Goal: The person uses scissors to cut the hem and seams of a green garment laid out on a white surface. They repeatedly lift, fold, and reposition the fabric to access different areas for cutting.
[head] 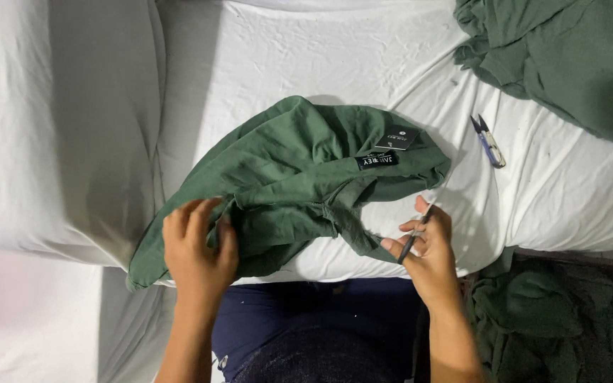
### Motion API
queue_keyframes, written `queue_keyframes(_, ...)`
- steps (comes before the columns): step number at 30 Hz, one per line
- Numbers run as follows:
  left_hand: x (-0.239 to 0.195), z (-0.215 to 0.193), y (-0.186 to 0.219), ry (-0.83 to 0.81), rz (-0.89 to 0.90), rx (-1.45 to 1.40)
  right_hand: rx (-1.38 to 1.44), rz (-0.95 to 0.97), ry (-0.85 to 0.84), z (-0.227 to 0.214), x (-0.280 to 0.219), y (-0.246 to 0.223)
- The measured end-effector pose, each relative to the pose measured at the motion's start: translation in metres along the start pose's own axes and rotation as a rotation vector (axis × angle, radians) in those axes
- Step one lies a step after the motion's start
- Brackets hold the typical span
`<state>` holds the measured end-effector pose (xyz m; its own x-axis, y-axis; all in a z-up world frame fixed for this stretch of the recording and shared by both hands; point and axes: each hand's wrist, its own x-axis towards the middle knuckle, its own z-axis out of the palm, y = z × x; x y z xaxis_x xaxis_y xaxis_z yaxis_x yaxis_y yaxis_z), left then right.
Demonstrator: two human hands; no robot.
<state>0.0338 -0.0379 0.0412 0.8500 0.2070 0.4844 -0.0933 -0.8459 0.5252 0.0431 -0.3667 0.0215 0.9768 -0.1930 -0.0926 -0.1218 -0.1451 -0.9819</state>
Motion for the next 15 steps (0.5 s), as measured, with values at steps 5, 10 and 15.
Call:
queue_keyframes(5,0.005,0.022,0.028,-0.060,0.209,-0.171,-0.187,-0.010,-0.101,0.008,-0.004,0.026)
queue_keyframes(10,-0.012,0.045,0.017,-0.155,0.082,-0.133,-0.404,-0.110,-0.027,0.021,-0.010,0.034)
queue_keyframes(15,-0.020,0.049,0.008,-0.167,0.014,-0.169,-0.447,-0.234,0.043,0.030,-0.011,0.039)
